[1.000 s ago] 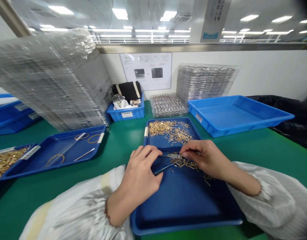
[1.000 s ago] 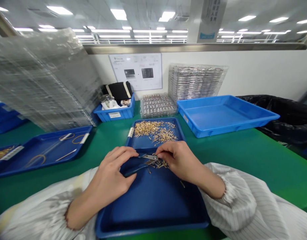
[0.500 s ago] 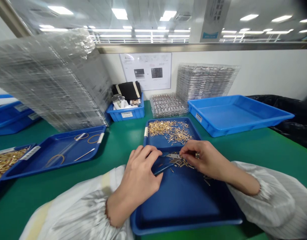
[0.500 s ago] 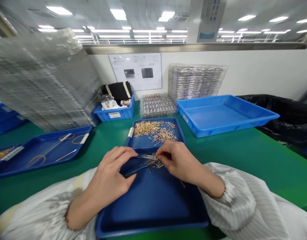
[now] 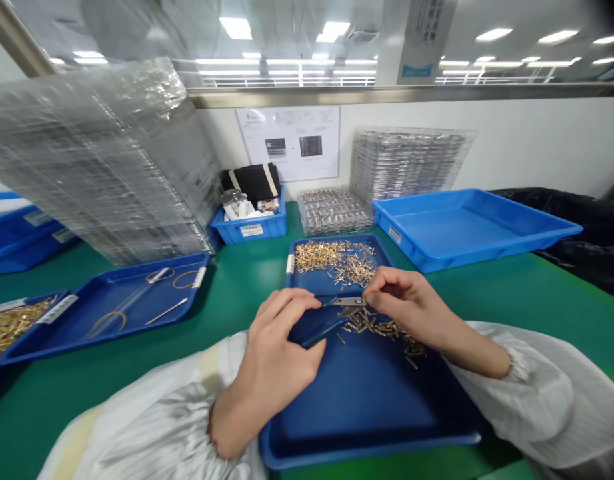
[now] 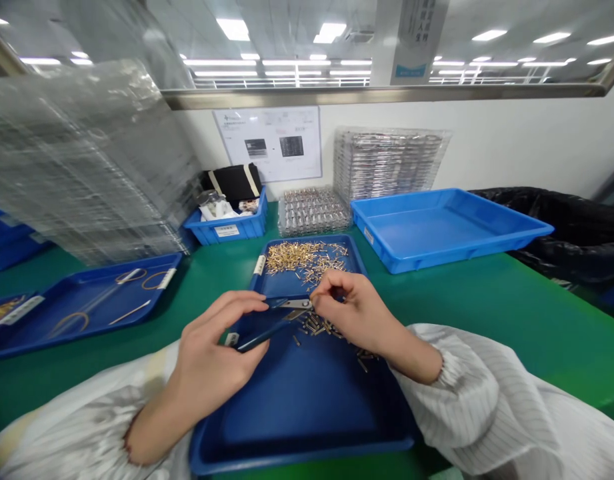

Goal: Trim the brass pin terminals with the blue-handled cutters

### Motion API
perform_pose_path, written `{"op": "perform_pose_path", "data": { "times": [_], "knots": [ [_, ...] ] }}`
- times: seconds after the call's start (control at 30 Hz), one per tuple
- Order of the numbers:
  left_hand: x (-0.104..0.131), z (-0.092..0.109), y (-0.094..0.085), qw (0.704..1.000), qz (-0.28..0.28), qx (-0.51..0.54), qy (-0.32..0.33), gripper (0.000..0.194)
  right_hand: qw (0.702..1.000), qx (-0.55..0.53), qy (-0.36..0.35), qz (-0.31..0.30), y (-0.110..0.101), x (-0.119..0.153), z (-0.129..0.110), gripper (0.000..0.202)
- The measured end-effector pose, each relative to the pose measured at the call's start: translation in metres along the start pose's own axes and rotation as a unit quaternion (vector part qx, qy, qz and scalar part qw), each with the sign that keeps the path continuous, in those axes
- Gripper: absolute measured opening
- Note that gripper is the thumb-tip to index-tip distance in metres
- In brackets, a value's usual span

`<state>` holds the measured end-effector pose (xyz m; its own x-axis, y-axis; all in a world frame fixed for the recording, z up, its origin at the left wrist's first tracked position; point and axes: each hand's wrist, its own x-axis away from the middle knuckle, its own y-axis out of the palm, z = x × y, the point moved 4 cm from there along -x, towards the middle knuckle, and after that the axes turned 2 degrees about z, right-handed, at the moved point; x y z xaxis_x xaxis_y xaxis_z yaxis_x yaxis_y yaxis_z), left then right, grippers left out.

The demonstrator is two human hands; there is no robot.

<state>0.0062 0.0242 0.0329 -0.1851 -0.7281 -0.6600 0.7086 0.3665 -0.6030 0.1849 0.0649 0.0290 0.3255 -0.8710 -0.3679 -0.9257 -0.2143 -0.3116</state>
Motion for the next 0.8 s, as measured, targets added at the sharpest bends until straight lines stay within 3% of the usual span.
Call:
{"op": "perform_pose_path", "data": {
  "times": [0.13, 0.33, 0.53, 0.67, 0.8],
  "knots": [
    [0.000, -0.005, 0.006, 0.997, -0.077, -0.001, -0.023, 0.028, 0.993, 0.097, 0.007, -0.060, 0.001, 0.001, 0.003, 0.010],
    [0.002, -0.005, 0.008, 0.987, -0.149, -0.059, 0.025, 0.030, 0.954, 0.261, -0.077, -0.123, 0.006, 0.007, -0.005, 0.011],
    [0.008, -0.005, 0.007, 0.982, -0.127, -0.113, 0.079, 0.036, 0.933, 0.328, -0.105, -0.109, 0.014, 0.009, 0.003, 0.009],
    [0.010, -0.013, 0.006, 0.987, -0.069, -0.125, 0.069, 0.039, 0.944, 0.304, -0.083, -0.096, 0.012, 0.008, 0.002, 0.010],
    [0.006, -0.015, 0.008, 0.987, -0.087, -0.124, 0.052, 0.040, 0.957, 0.258, -0.065, -0.112, 0.012, 0.007, 0.000, 0.009]
  ]
}}
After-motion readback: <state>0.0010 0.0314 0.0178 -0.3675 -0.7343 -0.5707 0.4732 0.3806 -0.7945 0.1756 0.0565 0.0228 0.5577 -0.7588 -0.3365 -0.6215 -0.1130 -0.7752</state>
